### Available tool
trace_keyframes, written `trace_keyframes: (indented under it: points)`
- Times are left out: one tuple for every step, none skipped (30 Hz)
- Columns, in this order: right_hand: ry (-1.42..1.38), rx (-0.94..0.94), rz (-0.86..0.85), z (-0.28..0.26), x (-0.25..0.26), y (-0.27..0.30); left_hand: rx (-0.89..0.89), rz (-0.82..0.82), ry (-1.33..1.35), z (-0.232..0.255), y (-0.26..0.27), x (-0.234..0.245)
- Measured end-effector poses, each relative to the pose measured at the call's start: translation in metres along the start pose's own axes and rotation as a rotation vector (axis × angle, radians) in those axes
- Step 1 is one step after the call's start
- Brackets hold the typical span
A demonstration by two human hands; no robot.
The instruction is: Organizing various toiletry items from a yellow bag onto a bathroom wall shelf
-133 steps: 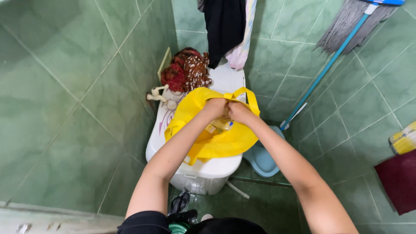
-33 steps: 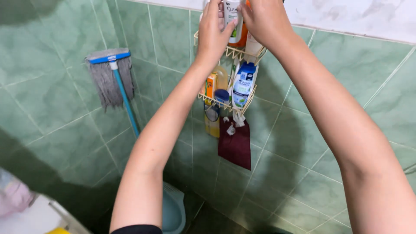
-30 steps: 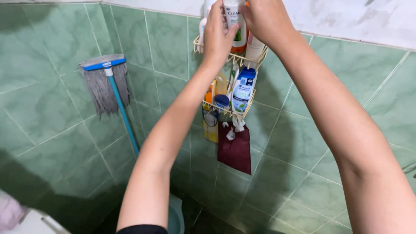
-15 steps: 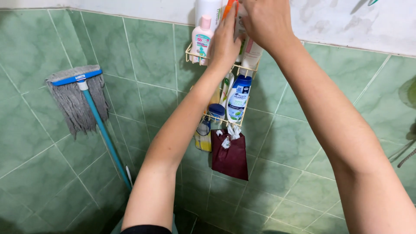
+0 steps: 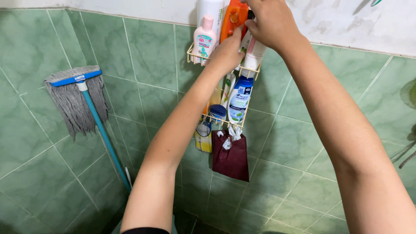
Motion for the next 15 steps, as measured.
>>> trace_keyframes:
  points:
    - [0.006,0.03,0.035,-0.001,0.004,0.0,-0.016,-0.054,-0.002,0.002,0.003,-0.001]
    - [0.006,0.03,0.035,0.006,-0.002,0.003,-0.017,-0.054,-0.002,0.001,0.003,-0.003]
    - [0.158,0.007,0.072,0.016,-0.006,0.006,0.004,-0.026,0.069,0.0,0.002,-0.002]
    - [0.308,-0.017,0.105,0.026,-0.01,0.01,0.027,0.001,0.142,-0.002,0.003,-0.003]
    - [0.308,-0.017,0.103,0.025,-0.008,0.012,0.028,0.0,0.144,-0.005,0.001,-0.006]
    - [0.311,-0.067,0.102,0.028,-0.005,0.013,0.049,0.021,0.21,-0.009,-0.002,-0.007]
    - [0.315,-0.118,0.101,0.031,-0.002,0.015,0.069,0.042,0.277,-0.012,-0.005,-0.007]
    - [0.315,-0.119,0.098,0.03,-0.002,0.016,0.071,0.04,0.278,-0.015,-0.007,-0.011]
    - [0.241,-0.193,0.021,0.034,-0.007,0.018,0.058,0.03,0.278,-0.017,-0.009,-0.014]
    - [0.167,-0.266,-0.052,0.037,-0.012,0.019,0.043,0.021,0.275,-0.019,-0.012,-0.016]
    - [0.167,-0.267,-0.052,0.042,-0.018,0.02,0.043,0.021,0.274,-0.018,-0.012,-0.018]
    - [0.177,-0.202,-0.022,0.042,-0.022,0.021,0.032,0.043,0.236,-0.017,-0.012,-0.019]
    - [0.187,-0.138,0.008,0.042,-0.027,0.022,0.022,0.065,0.197,-0.017,-0.011,-0.019]
    - [0.183,-0.137,0.006,0.042,-0.029,0.021,0.026,0.065,0.196,-0.021,-0.014,-0.025]
    - [0.185,-0.1,-0.017,0.04,-0.033,0.02,0.039,0.074,0.142,-0.027,-0.016,-0.031]
Point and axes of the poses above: each hand's wrist, its own y-axis away from the middle knuckle, its own x-axis out of the back of the hand, z = x × y, the point moved 7 cm from there along -y, towards the middle knuckle, and after that the axes turned 8 degrees about z, right-handed, at the moved point
